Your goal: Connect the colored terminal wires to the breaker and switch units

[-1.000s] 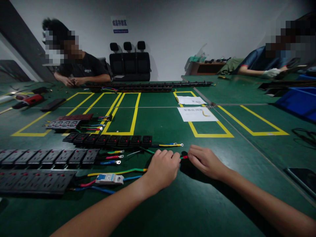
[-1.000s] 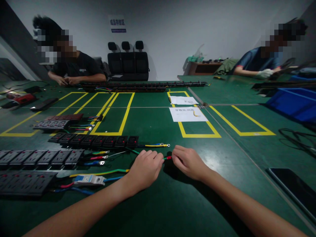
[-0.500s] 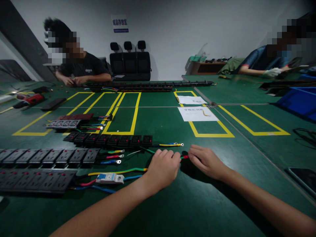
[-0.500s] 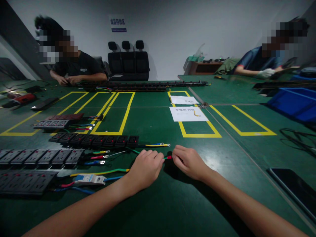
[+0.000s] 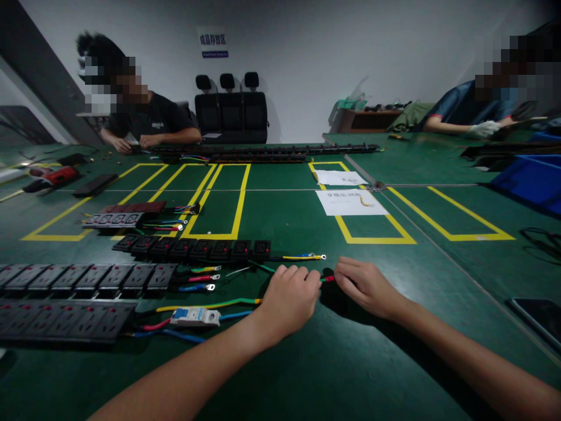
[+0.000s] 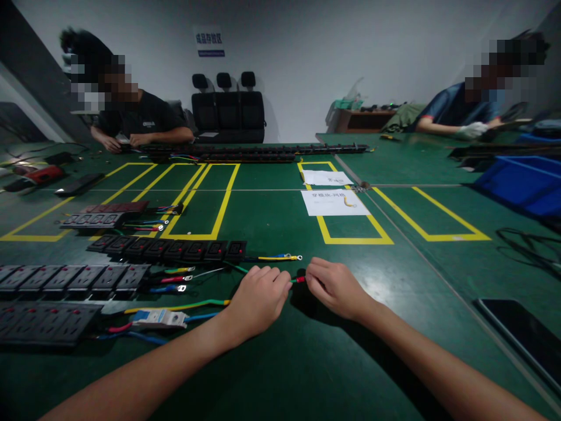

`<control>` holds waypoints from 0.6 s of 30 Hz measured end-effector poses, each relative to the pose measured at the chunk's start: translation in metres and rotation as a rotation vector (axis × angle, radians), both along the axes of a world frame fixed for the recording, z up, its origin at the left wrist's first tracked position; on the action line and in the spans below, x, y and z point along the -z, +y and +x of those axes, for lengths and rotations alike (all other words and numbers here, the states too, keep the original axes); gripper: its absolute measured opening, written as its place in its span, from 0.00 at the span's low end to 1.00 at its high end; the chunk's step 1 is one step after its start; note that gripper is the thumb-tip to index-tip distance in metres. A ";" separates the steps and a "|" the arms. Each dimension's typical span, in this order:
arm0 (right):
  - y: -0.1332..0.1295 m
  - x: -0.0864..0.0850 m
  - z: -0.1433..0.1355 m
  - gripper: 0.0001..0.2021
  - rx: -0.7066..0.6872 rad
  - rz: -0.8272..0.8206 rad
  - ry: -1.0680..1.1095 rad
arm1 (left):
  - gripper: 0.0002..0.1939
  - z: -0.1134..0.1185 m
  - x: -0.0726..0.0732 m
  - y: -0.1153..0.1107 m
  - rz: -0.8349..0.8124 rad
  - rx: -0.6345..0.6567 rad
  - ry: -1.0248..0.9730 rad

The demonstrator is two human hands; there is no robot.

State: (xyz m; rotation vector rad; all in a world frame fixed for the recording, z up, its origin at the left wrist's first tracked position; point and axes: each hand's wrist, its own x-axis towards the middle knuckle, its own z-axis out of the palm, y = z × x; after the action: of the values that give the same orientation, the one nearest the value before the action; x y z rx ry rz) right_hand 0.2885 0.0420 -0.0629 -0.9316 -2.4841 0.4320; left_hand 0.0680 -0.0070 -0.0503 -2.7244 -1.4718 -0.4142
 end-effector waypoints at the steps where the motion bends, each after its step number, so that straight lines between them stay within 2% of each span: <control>1: 0.000 0.000 0.000 0.14 0.001 -0.002 0.005 | 0.07 0.000 0.000 0.000 -0.001 0.000 0.001; 18: 0.000 -0.001 0.000 0.14 0.000 0.002 -0.010 | 0.08 0.000 -0.002 0.000 -0.021 -0.004 -0.004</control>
State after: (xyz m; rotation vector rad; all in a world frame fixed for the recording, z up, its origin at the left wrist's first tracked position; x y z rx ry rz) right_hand 0.2884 0.0421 -0.0624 -0.9351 -2.4934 0.4263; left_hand 0.0678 -0.0067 -0.0486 -2.7382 -1.4904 -0.4059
